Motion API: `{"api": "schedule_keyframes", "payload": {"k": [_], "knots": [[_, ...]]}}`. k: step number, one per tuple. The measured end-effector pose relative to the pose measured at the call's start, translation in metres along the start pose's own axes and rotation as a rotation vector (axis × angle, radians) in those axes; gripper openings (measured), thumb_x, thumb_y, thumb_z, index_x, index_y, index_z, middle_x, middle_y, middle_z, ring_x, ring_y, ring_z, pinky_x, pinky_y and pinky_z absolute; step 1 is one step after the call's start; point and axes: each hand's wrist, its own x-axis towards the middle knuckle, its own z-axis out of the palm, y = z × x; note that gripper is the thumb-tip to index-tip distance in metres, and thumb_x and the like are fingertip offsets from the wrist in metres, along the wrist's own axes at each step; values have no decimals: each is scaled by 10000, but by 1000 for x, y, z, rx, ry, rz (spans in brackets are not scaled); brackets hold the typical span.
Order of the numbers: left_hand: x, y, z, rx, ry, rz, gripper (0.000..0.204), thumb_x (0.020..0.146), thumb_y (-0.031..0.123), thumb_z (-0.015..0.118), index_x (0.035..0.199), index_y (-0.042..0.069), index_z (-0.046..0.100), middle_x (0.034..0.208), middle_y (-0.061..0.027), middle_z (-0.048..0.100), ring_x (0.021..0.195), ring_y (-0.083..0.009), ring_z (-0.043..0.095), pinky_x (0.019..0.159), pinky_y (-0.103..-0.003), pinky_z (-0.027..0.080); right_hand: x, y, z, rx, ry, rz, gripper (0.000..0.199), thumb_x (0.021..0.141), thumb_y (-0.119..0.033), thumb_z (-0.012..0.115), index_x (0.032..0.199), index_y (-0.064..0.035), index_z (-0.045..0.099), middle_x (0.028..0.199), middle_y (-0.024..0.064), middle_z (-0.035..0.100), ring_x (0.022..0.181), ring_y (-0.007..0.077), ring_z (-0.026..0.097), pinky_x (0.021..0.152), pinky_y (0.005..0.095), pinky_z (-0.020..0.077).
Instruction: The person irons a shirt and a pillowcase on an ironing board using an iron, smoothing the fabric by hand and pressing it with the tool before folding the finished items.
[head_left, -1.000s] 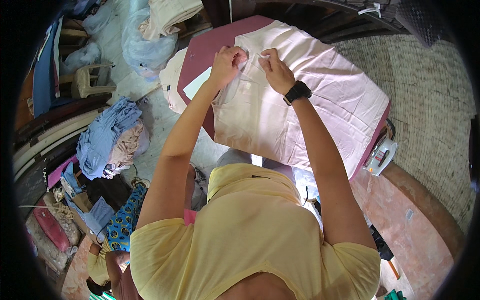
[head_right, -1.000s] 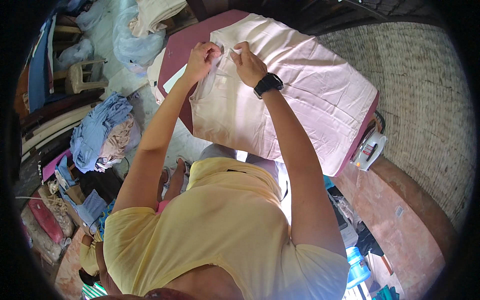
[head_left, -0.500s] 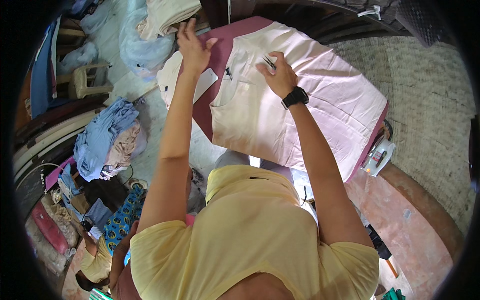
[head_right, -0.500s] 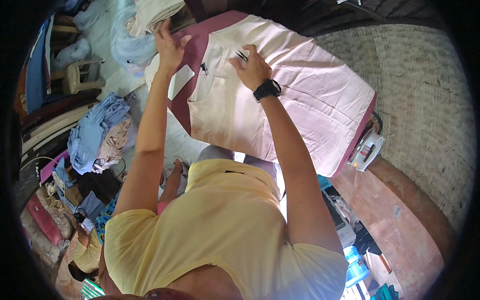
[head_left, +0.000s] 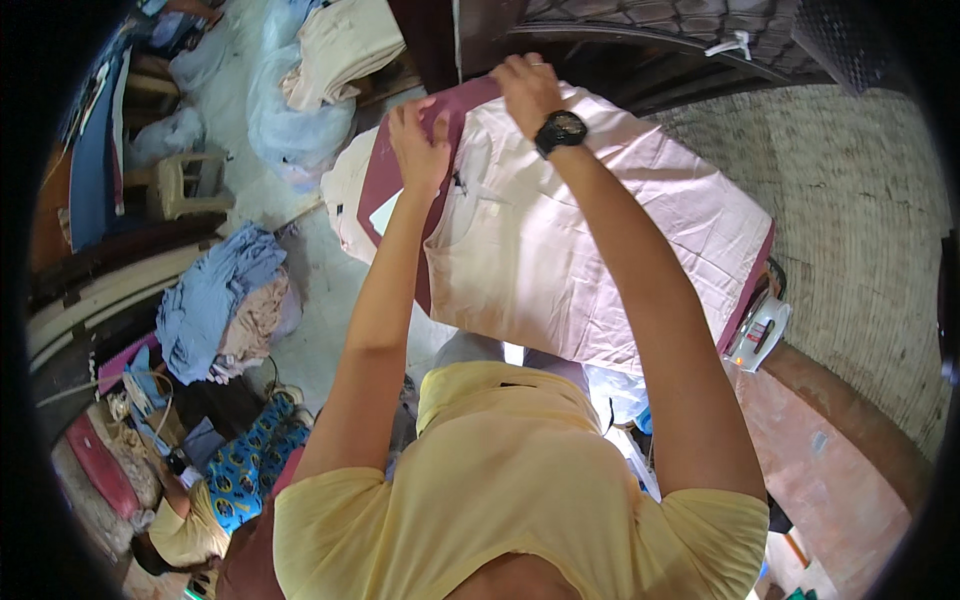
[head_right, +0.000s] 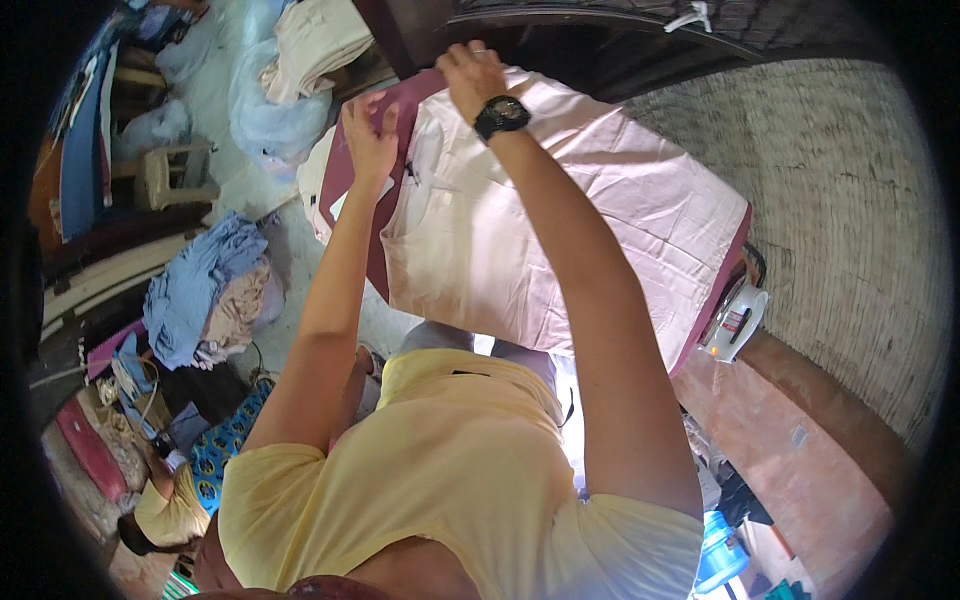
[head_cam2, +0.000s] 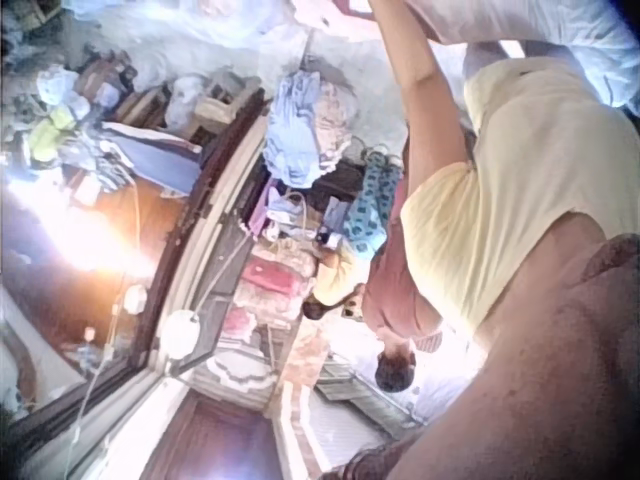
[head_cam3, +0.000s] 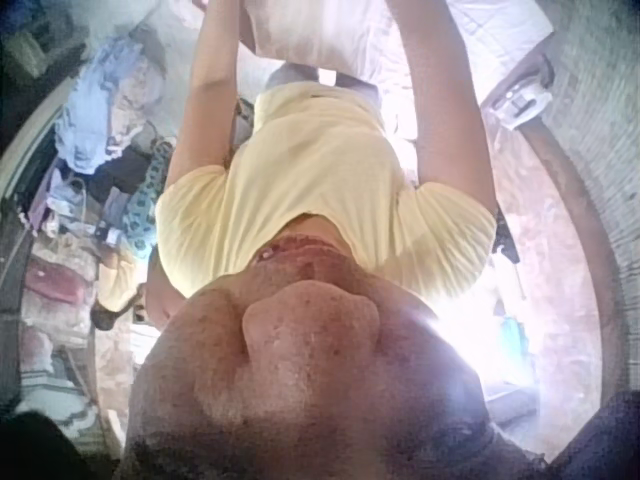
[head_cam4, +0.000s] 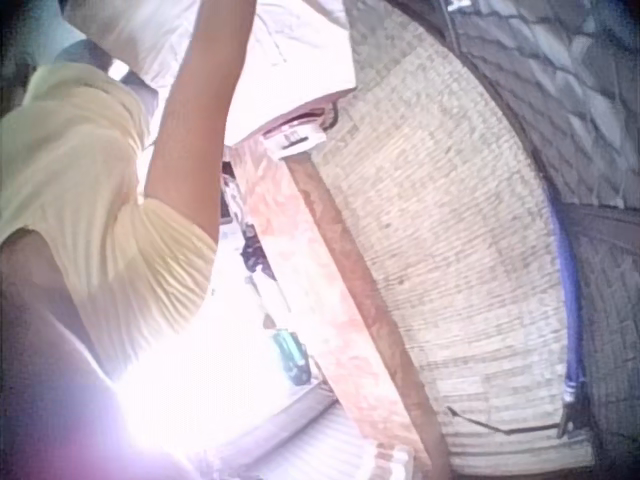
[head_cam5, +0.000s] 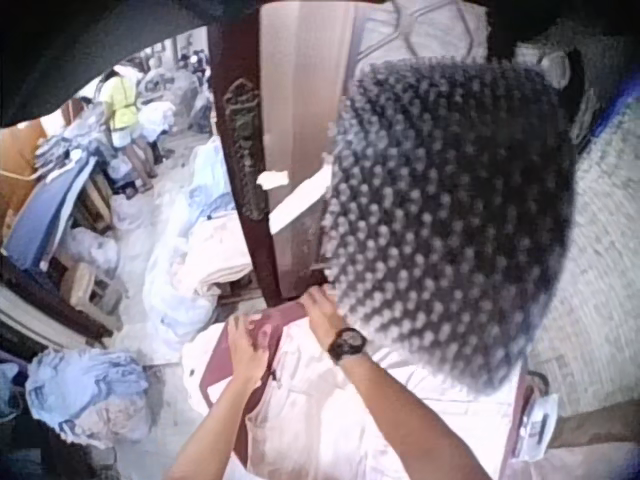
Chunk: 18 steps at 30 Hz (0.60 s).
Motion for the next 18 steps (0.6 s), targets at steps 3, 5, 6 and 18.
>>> {"api": "schedule_keyframes", "payload": {"k": [3,5,6,18], "knots": [[-4,0,0,-155,1,-94,229,887,184,672,1056,44,607,1038,-103,527,899,-223,557,815,-354,464,-9,-11,35,-49,32,2,146,801,-114,578,879,-98,701,936,61,596,940,289,542,820,413,473],[-7,-5,7,-219,-14,-90,216,904,180,656,1063,42,603,1044,-97,518,915,-214,565,824,-328,468,-27,-16,52,-31,7,34,182,808,-96,569,937,-76,697,1002,96,587,1001,314,534,883,420,471],[-6,9,6,-266,-3,-124,197,868,153,640,1022,33,615,989,-140,555,898,-296,549,832,-393,449,-34,-19,55,73,39,72,137,786,-94,580,858,-36,681,1014,139,563,1038,333,530,901,433,466],[-3,-16,55,-193,-215,4,338,750,-32,564,1062,75,641,989,-112,610,875,-241,582,777,-341,462,-298,30,-133,-78,214,735,367,806,-44,682,1156,-98,585,1127,115,565,1099,318,522,963,416,427]]}}
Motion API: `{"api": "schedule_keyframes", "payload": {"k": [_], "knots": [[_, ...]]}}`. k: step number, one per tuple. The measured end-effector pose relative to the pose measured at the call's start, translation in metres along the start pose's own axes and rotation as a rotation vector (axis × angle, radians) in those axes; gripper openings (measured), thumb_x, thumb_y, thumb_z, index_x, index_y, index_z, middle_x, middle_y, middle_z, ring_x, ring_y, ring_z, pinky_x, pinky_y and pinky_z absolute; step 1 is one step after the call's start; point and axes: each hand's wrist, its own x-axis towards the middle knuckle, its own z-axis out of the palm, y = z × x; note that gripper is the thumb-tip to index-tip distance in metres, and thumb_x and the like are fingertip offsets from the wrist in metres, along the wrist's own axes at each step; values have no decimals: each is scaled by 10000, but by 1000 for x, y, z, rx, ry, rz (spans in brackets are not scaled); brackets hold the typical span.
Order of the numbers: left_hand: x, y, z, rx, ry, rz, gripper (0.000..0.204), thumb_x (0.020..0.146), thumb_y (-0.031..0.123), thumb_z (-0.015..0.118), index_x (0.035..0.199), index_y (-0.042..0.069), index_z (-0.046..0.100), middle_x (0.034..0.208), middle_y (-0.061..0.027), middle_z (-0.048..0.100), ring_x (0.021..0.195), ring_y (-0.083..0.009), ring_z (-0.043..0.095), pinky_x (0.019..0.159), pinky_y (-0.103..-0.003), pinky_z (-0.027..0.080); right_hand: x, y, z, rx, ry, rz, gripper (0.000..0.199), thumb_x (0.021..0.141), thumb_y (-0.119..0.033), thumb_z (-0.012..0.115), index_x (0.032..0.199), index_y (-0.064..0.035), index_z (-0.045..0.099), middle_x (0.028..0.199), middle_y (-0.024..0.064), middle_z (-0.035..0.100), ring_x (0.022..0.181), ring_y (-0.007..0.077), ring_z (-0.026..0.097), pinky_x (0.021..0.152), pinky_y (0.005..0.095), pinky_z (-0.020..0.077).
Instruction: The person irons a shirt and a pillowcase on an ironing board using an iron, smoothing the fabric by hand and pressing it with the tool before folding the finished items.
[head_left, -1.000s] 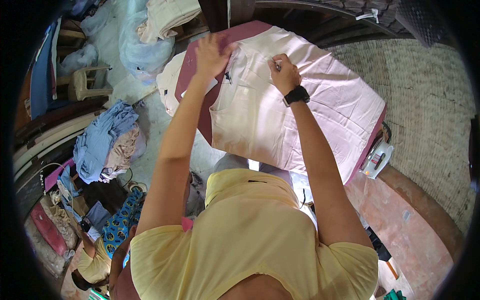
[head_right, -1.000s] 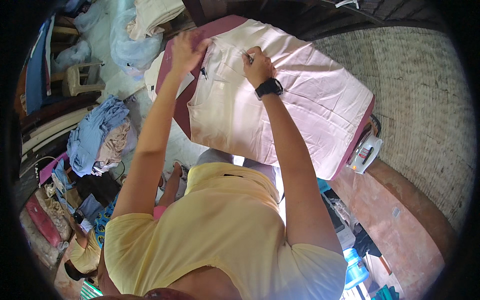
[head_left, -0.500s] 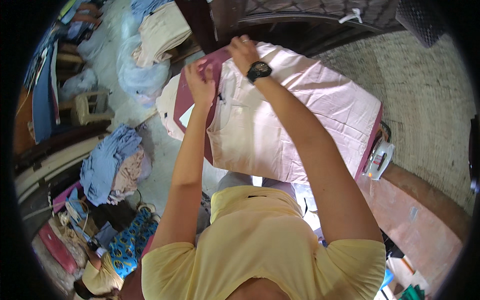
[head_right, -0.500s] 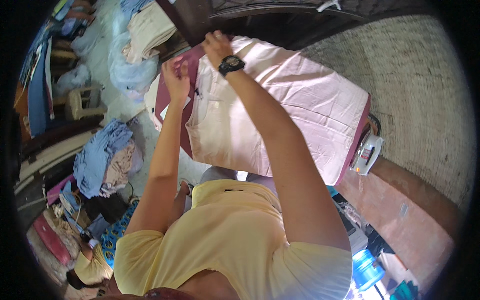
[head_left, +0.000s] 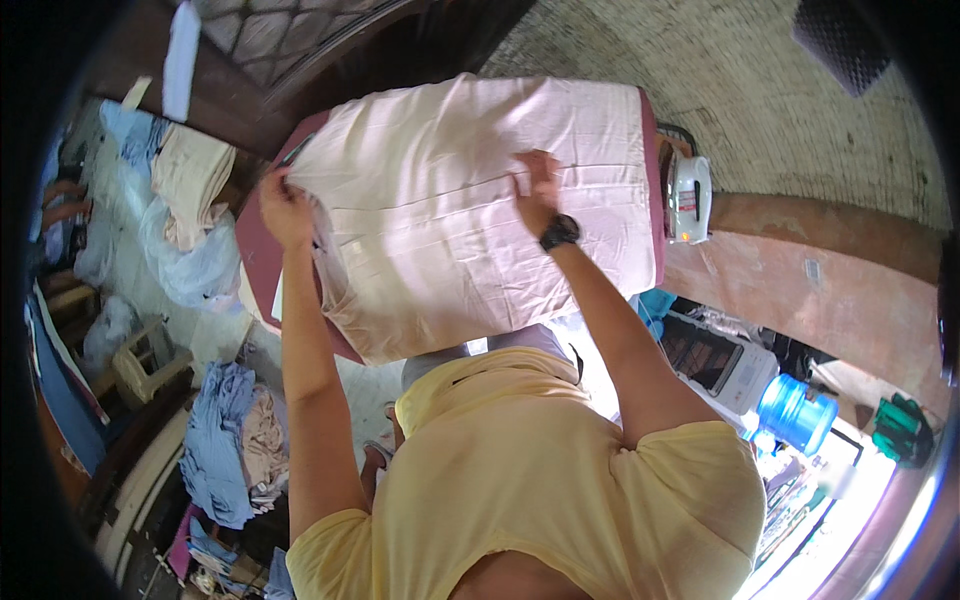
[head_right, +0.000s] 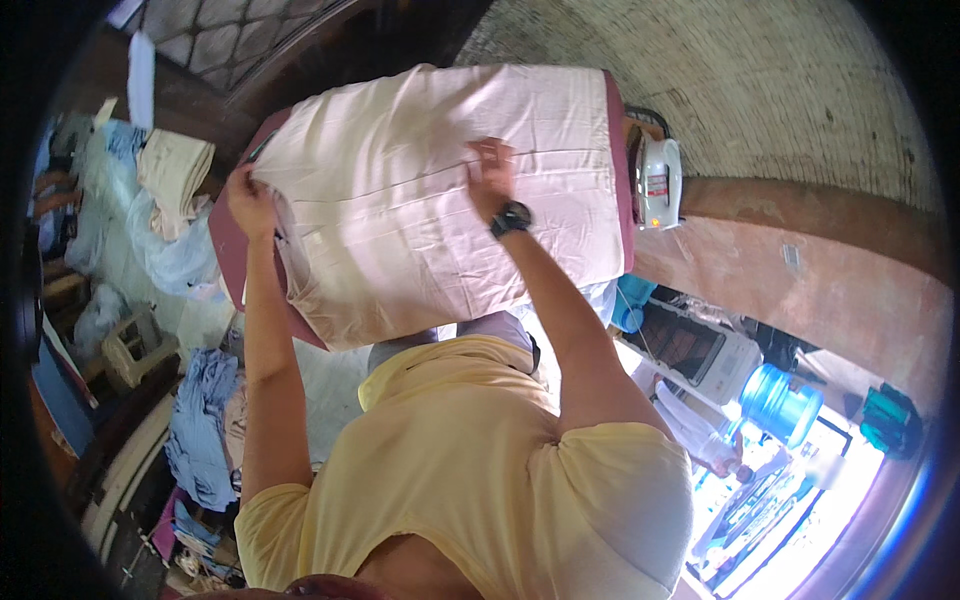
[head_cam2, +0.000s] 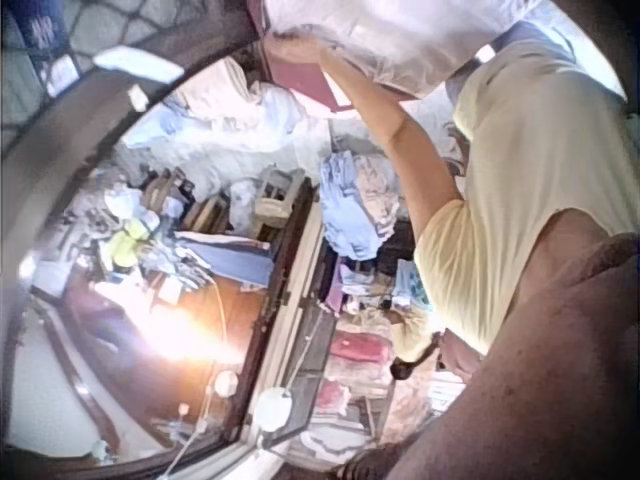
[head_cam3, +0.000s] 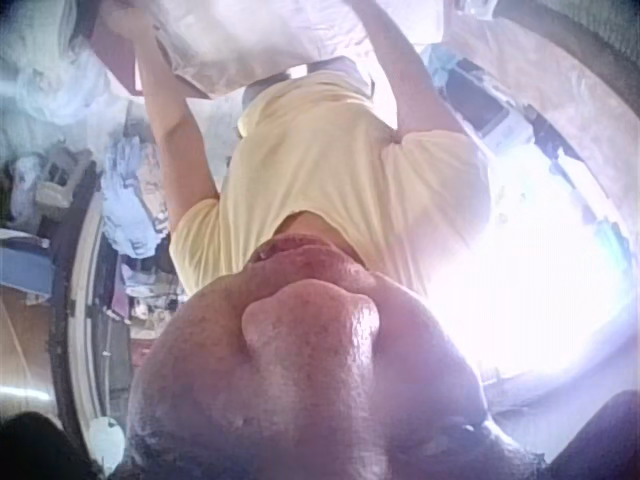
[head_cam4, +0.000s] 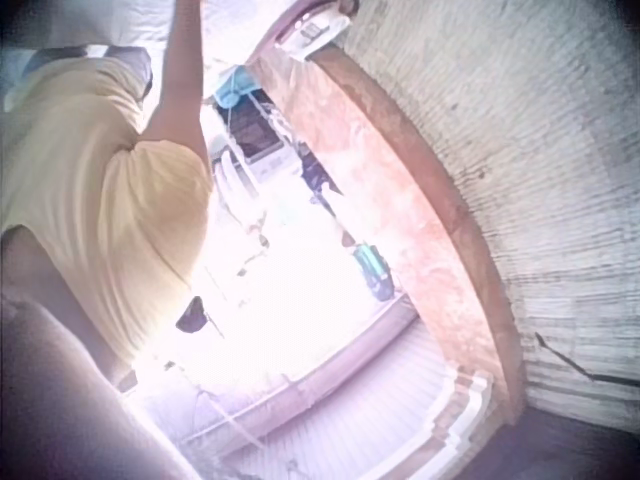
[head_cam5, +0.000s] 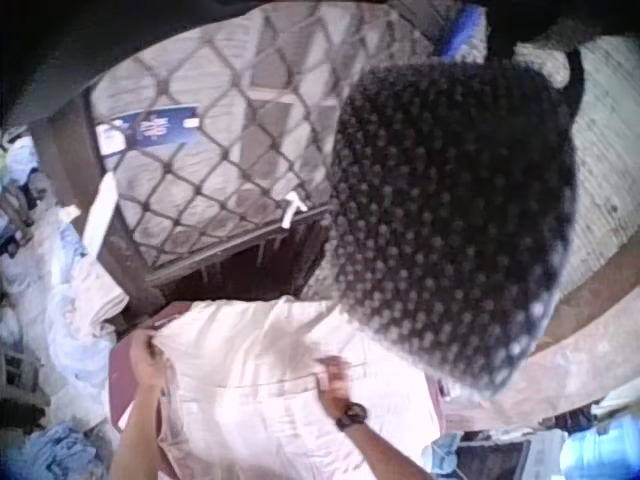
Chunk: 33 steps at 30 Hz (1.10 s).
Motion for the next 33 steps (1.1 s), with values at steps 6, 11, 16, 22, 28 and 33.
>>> {"api": "schedule_keyframes", "payload": {"k": [6,11,16,22,28,33], "knots": [[23,-3,11,-84,191,-129,370,720,-100,595,1066,30,612,1019,-104,620,971,-255,577,823,-337,469,-87,159,-147,-534,101,381,217,808,-101,655,1023,-94,623,1018,151,597,997,345,539,909,498,390],[-20,216,126,-67,-186,435,365,744,-73,596,1074,83,614,1096,-124,595,1091,-334,517,958,-432,398,-100,191,-156,-456,231,406,153,817,-128,673,959,-82,637,978,151,609,987,356,541,902,504,396],[-106,323,278,-256,-888,816,308,786,-64,575,1047,79,658,1090,-95,593,1052,-290,557,923,-390,449,-97,192,-150,-271,279,508,99,807,-130,683,865,-95,610,898,98,627,891,329,563,833,495,412],[-174,358,387,-131,-1025,989,258,764,-22,618,985,103,660,1063,-61,565,1057,-247,546,912,-383,451,-87,156,-173,-306,231,566,176,806,-115,658,975,-129,609,1007,184,507,936,389,507,750,490,423],[-164,378,394,-32,-1204,958,147,763,-25,641,851,71,571,942,-76,537,971,-275,561,847,-404,471,-102,169,-168,-206,225,586,145,809,-122,666,893,-92,551,897,138,527,857,363,503,698,472,403],[-158,393,394,71,-1216,928,123,796,-12,636,874,32,552,919,-98,530,927,-309,578,783,-420,481,-92,172,-174,-264,265,502,206,828,-113,657,938,-77,487,814,129,547,802,358,519,672,464,402]]}}
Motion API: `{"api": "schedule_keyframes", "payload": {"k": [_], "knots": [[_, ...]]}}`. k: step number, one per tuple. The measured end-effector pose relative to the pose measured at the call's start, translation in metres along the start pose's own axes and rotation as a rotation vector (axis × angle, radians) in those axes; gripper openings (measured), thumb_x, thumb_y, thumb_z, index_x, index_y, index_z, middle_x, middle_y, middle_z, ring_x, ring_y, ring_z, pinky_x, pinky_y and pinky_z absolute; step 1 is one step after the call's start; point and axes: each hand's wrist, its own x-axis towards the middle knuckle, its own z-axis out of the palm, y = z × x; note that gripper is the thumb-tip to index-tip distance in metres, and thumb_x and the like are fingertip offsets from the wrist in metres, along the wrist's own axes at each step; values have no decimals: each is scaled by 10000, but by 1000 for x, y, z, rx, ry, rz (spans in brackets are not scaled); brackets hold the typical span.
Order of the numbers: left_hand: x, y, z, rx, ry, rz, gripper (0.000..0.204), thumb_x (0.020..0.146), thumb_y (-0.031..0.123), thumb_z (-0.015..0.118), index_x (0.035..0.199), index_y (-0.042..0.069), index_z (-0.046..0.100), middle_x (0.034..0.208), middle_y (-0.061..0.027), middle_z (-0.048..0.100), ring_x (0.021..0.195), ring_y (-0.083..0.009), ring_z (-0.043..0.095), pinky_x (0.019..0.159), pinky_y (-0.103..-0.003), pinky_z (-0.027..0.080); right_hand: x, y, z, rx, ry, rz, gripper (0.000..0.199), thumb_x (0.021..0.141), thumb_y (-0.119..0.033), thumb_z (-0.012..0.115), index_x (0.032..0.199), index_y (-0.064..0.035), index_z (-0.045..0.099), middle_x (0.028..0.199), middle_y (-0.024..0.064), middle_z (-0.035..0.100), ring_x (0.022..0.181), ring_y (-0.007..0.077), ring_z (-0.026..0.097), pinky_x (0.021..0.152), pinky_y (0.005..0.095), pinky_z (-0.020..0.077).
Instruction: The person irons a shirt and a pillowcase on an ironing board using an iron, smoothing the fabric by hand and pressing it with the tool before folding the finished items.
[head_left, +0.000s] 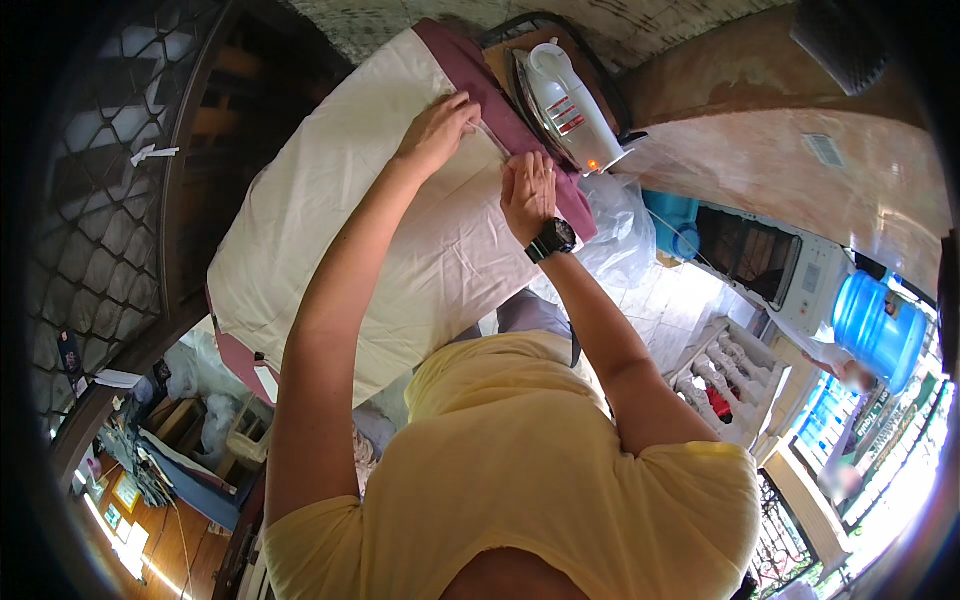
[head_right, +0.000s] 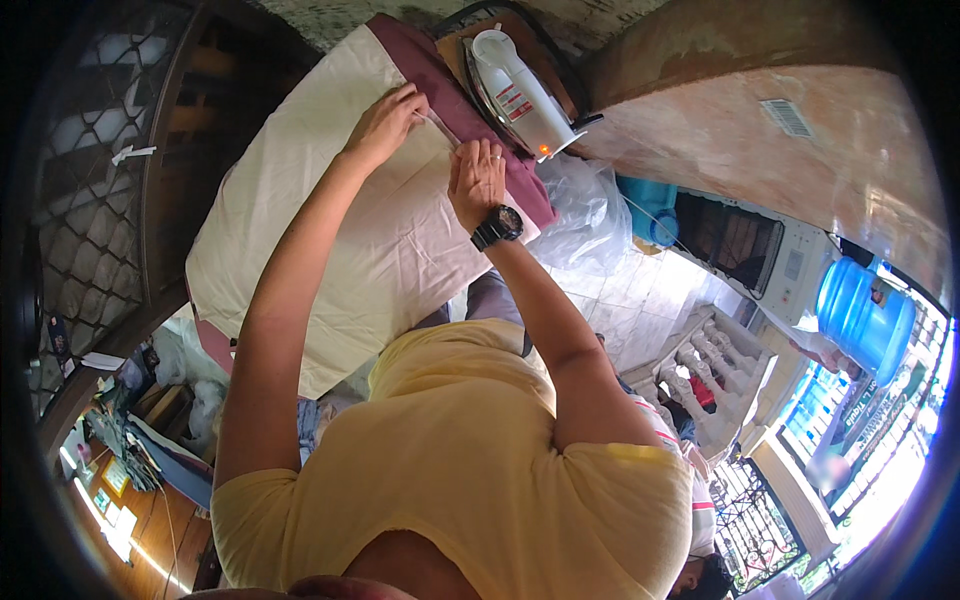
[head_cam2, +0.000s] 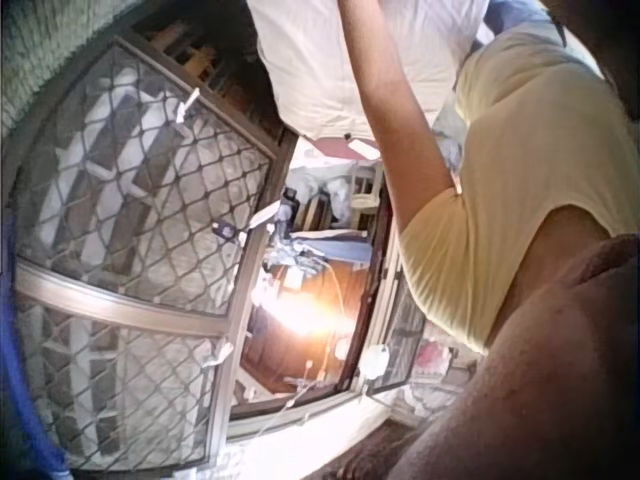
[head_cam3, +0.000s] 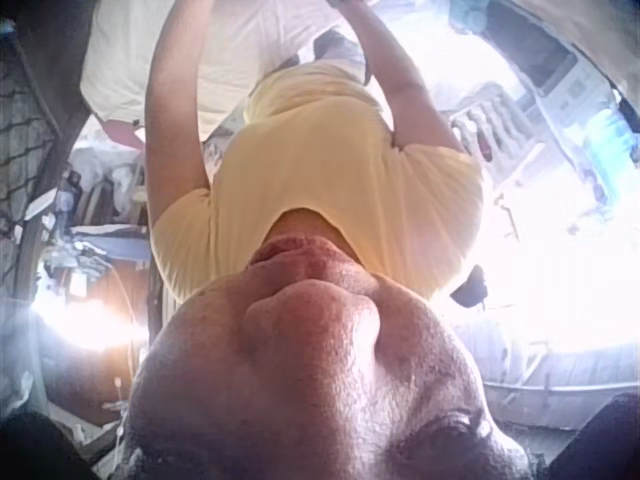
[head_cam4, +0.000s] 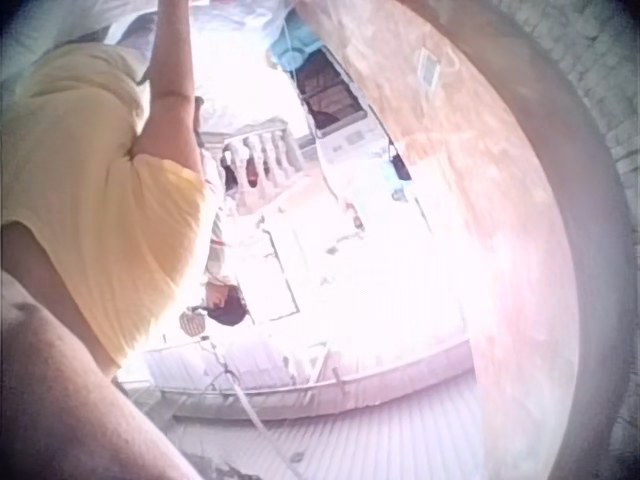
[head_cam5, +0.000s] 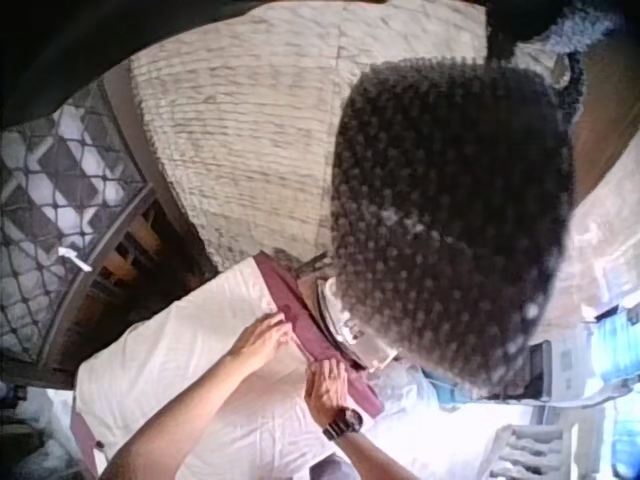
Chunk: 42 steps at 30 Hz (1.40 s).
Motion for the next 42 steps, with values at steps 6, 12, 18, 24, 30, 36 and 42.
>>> {"api": "schedule_keyframes", "payload": {"k": [6,12,18,24,30,36,42], "knots": [[4,0,16,-2,179,-40,116,810,-1,626,904,39,571,945,-101,541,966,-320,563,815,-428,470,4,10,-38,108,-370,256,296,856,-192,653,1043,-79,452,878,104,651,819,347,634,722,476,456],[-36,36,44,60,196,-72,231,803,49,667,1019,61,589,1090,-98,526,1059,-310,535,923,-466,417,-51,49,-69,30,-312,189,331,793,-225,728,1006,-95,511,925,78,634,872,336,598,747,461,431],[-73,62,57,124,183,-88,777,828,410,672,1448,75,345,1520,-110,298,1423,-376,222,1129,-573,214,-62,52,-91,-44,-307,366,332,761,-156,738,997,-94,513,987,101,590,941,347,549,771,468,402],[-103,117,95,83,-6,-99,810,848,509,605,1503,149,294,1586,-85,199,1455,-401,120,1143,-609,135,79,28,-89,-347,20,13,535,893,-397,584,1220,20,510,1179,291,504,1072,479,487,942,552,395],[-117,117,68,-109,139,-21,560,874,263,654,1397,190,468,1538,-35,321,1425,-347,247,1157,-533,211,156,79,-62,-31,-426,186,824,824,-747,501,1101,20,618,914,267,672,901,416,655,863,481,494],[-264,58,27,-105,702,-562,263,879,93,610,1139,129,622,1186,-109,585,1094,-328,542,949,-444,425,157,5,-94,-131,-557,-473,699,771,-681,639,1057,-45,691,830,127,710,720,275,696,639,373,561],[-393,-6,0,96,1089,-1039,238,842,24,622,1077,46,596,1018,-143,552,910,-295,548,822,-404,459,99,-95,-58,-57,-779,-779,725,698,-741,645,996,-86,730,816,187,700,747,330,694,649,423,562]]}}
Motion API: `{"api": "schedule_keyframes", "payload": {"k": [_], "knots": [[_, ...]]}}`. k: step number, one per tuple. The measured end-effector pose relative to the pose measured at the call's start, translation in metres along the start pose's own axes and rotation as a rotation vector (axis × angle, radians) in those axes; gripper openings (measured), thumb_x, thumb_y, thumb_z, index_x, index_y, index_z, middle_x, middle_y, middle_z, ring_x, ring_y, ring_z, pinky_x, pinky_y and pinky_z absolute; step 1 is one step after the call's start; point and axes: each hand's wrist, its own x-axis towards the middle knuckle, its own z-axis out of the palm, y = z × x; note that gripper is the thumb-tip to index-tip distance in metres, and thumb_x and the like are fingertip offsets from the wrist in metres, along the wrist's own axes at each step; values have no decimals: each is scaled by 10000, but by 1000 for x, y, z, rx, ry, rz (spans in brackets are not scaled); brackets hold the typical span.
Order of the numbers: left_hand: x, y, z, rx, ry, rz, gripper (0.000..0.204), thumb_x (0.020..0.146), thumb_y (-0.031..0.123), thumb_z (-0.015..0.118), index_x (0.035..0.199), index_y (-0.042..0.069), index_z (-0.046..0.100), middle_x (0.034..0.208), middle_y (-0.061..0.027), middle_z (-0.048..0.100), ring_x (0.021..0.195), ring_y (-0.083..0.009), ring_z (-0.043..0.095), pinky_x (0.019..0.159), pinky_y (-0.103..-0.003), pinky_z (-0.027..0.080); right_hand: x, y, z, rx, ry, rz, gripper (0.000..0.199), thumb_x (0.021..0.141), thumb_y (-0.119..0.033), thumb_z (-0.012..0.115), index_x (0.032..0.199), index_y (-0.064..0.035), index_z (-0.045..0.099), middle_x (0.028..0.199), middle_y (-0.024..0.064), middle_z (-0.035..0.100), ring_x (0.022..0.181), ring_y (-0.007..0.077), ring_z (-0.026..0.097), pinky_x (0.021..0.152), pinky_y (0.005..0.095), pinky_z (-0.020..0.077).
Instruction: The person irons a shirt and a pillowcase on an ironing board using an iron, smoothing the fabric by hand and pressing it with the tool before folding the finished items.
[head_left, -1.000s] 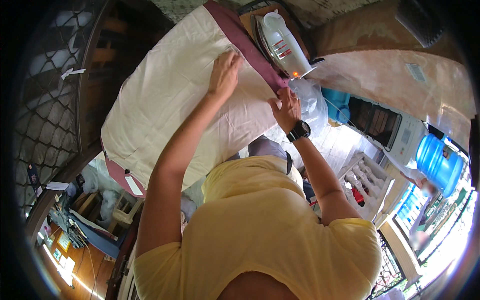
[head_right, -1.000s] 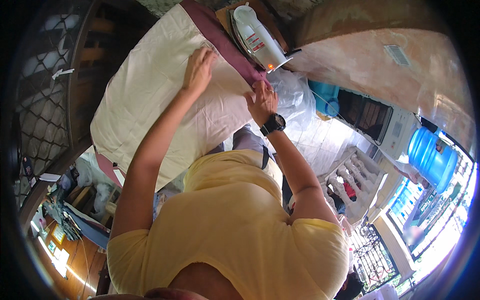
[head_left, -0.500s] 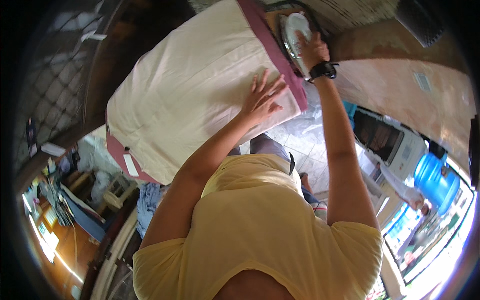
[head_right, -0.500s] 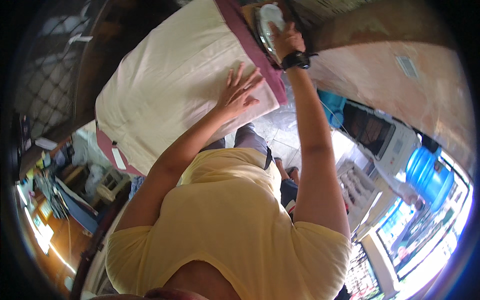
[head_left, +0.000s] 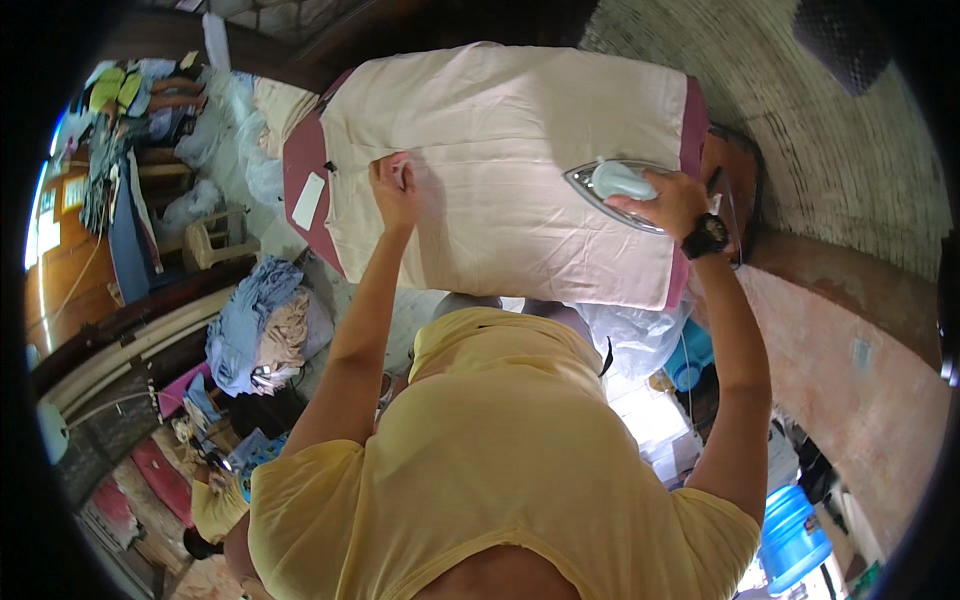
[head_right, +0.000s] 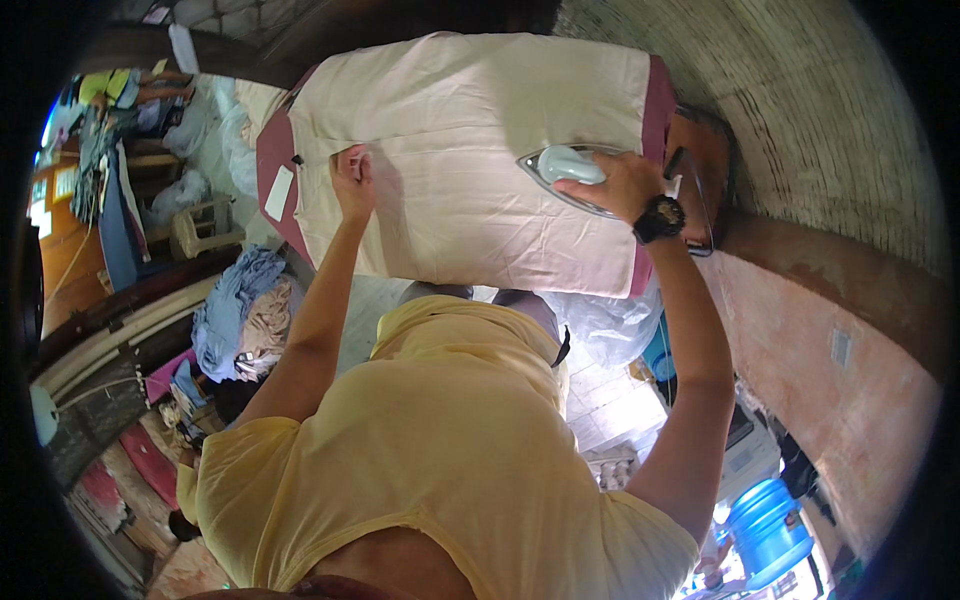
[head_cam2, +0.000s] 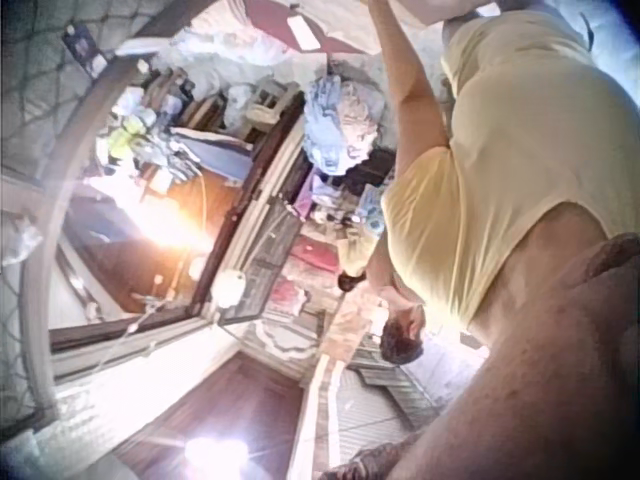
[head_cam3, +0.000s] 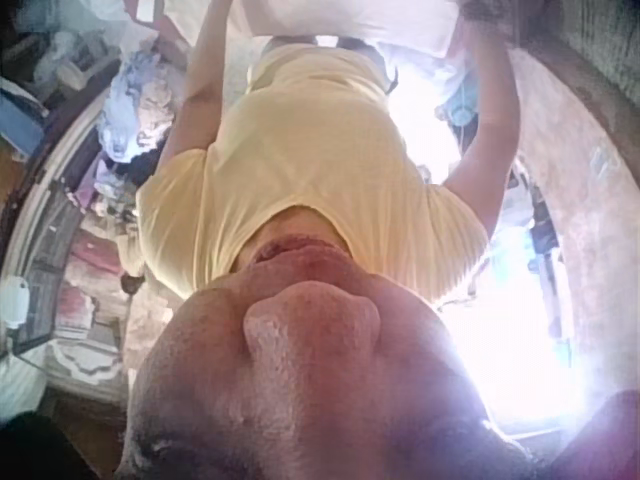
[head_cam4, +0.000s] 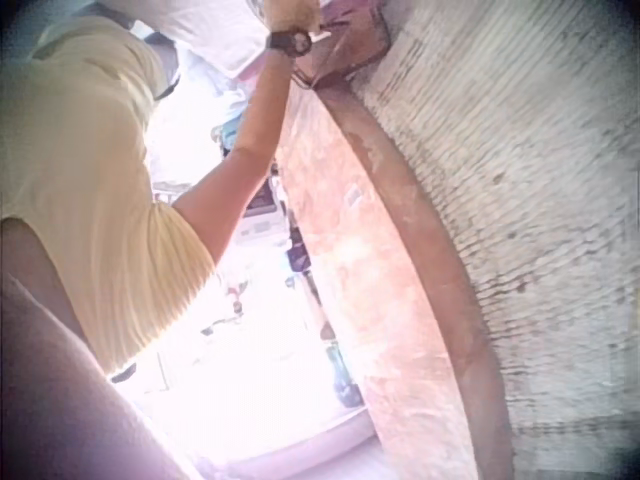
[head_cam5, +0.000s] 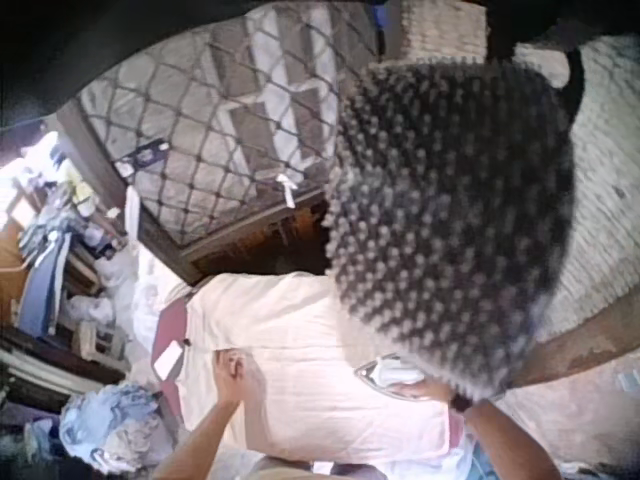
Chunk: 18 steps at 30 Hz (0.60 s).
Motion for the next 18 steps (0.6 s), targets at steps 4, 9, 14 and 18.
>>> {"api": "schedule_keyframes", "payload": {"k": [4,9,14,18], "knots": [[15,-37,-30,42,108,-148,241,837,30,635,1074,47,597,1031,-146,541,896,-292,543,806,-403,458,13,-18,29,-120,241,8,696,702,-745,641,888,-81,739,720,176,689,711,352,689,654,440,563],[8,-95,-56,161,114,-199,291,806,62,676,1086,52,597,1055,-152,555,959,-312,536,837,-412,446,23,-17,36,0,58,-86,752,672,-760,645,892,-46,726,700,205,676,719,376,681,708,458,553],[14,-118,-56,297,33,27,310,771,177,738,1019,55,598,929,-132,606,959,-353,531,830,-455,435,29,-24,37,-42,45,1,693,663,-700,709,915,-55,726,775,213,686,772,364,681,704,450,554],[19,-140,-59,302,-152,-96,284,782,175,732,933,15,553,914,-142,614,857,-346,559,769,-454,452,35,-38,26,43,10,-4,678,647,-686,734,937,-73,726,798,216,686,780,374,676,707,455,551]]}}
